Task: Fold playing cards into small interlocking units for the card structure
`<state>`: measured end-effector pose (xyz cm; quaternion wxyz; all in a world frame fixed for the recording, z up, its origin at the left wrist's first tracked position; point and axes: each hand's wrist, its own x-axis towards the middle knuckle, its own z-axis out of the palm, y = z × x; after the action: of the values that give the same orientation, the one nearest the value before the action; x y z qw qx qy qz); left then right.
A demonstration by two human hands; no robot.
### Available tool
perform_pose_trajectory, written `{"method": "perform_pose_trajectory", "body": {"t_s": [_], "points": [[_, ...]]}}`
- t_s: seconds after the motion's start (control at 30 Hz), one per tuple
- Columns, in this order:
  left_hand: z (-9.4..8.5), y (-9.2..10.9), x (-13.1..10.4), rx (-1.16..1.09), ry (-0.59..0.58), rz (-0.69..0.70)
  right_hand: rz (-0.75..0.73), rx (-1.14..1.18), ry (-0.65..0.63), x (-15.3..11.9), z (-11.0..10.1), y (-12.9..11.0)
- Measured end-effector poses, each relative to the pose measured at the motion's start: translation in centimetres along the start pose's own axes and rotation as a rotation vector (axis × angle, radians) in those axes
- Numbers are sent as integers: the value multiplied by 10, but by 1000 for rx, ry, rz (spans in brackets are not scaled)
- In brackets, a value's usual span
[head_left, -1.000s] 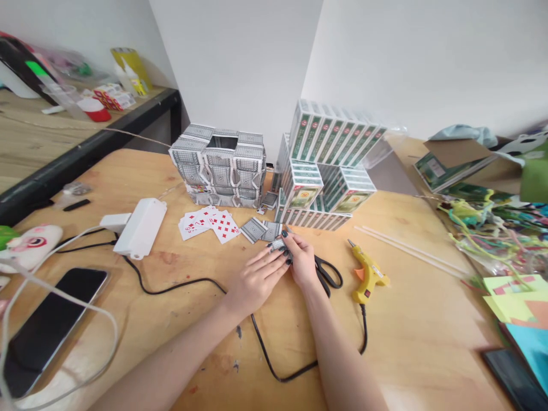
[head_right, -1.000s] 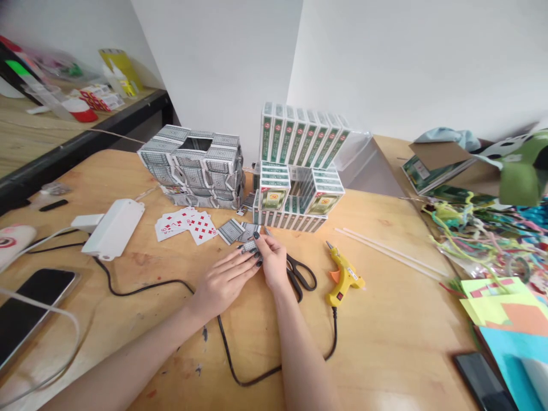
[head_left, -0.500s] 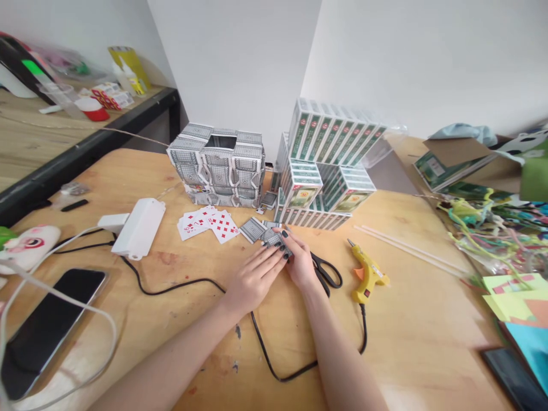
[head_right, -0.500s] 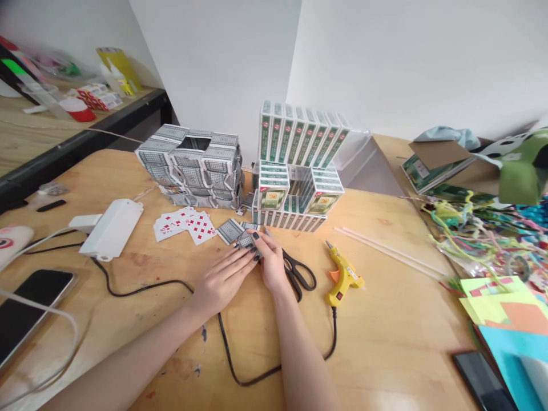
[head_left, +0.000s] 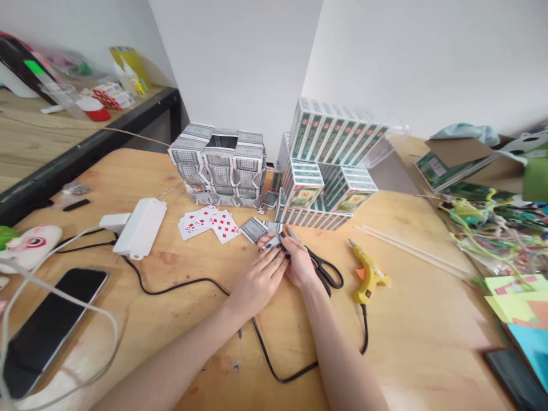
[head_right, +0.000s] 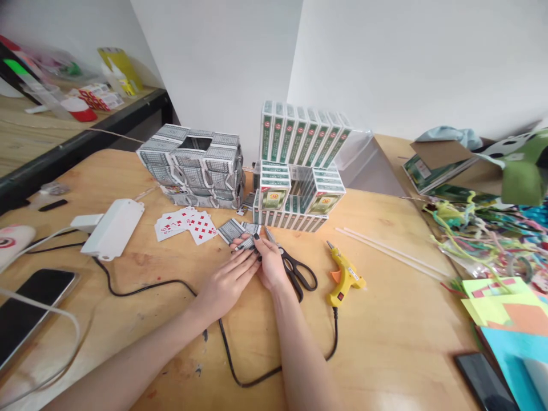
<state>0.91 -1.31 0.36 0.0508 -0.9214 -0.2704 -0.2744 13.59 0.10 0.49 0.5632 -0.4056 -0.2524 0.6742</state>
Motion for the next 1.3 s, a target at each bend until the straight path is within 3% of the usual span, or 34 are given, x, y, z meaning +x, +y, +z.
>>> {"method": "perform_pose_trajectory", "body": {"t_s": [0.4, 0.67, 0.8, 0.93, 1.03, 1.1, 1.2, 1.3], "points": [[2, 32, 3, 252, -101, -50, -9, -62, -20, -2, 2, 5], [6, 26, 1, 134, -85, -85, -63, -56, -22, -1, 3, 6], [10, 8, 0, -277, -1, -163, -228, -148, 60, 1, -1, 5], [15, -10, 6, -973, 120, -607, -547, -599, 201, -1, -5, 7], [16, -22, 12, -1690, 191, -944, -740, -1100, 96, -3, -1, 13], [14, -28, 15, -2007, 227, -1078, -830, -1399, -33, -5, 6, 16], [10, -34, 16, -2199, 214, -1106, -887, -1617, -87, -8, 16, 20], [6, -37, 14, -2210, 198, -1029, -878, -1700, -106, -10, 21, 19]]}}
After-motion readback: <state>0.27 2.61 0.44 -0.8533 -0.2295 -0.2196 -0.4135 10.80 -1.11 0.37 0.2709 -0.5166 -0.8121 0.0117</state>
